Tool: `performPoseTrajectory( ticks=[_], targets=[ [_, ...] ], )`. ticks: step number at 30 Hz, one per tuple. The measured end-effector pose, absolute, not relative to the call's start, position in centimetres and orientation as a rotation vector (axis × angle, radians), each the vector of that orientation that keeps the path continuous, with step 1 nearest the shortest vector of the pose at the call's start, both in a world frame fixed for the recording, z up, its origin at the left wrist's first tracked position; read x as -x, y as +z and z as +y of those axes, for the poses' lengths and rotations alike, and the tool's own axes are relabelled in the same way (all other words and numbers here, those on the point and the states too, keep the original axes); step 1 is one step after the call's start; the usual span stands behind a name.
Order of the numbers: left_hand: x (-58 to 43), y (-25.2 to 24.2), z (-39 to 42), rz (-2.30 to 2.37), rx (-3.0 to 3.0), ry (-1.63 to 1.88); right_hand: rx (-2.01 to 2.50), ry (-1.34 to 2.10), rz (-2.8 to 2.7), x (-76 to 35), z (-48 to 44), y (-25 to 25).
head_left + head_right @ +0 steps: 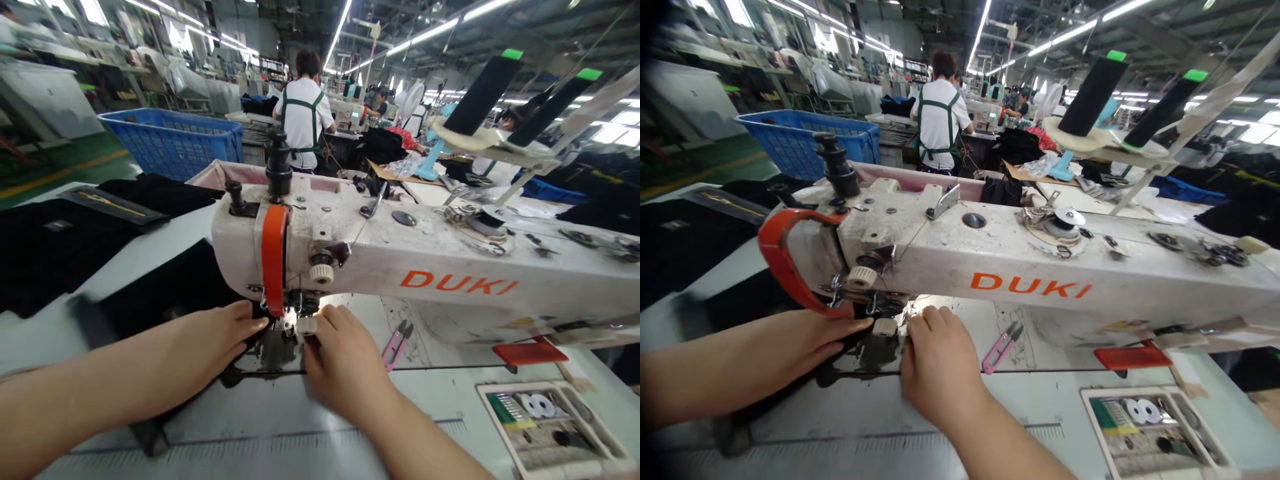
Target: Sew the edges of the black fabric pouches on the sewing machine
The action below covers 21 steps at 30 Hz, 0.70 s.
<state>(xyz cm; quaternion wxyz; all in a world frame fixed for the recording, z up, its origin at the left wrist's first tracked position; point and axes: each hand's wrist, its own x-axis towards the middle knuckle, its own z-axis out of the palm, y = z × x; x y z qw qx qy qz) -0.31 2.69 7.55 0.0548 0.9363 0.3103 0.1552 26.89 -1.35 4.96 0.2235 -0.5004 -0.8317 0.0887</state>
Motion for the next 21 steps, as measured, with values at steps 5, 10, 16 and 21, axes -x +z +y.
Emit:
performPoseTrajectory(
  ticks=[5,10,16,21],
  targets=[
    [0.6,8.6,1.6,0.865,-2.863,0.302,1.386,0.254,-2.295,-26.6,-0.4,4.7],
    [0.7,4.7,-0.5,0.963,-2.917,0.515,1.273,0.137,-2.344,-26.4,-0.4,4.4],
    [0.9,2.4,-1.1,1.018,-2.968,0.52,0.91,0.107,-2.506,-26.3,-2.1,4.0],
    [0.6,3.4,1.8,0.949,-2.975,0.486,0.972,0.16,-2.502,-26.0,-1.9,3.6]
  ],
)
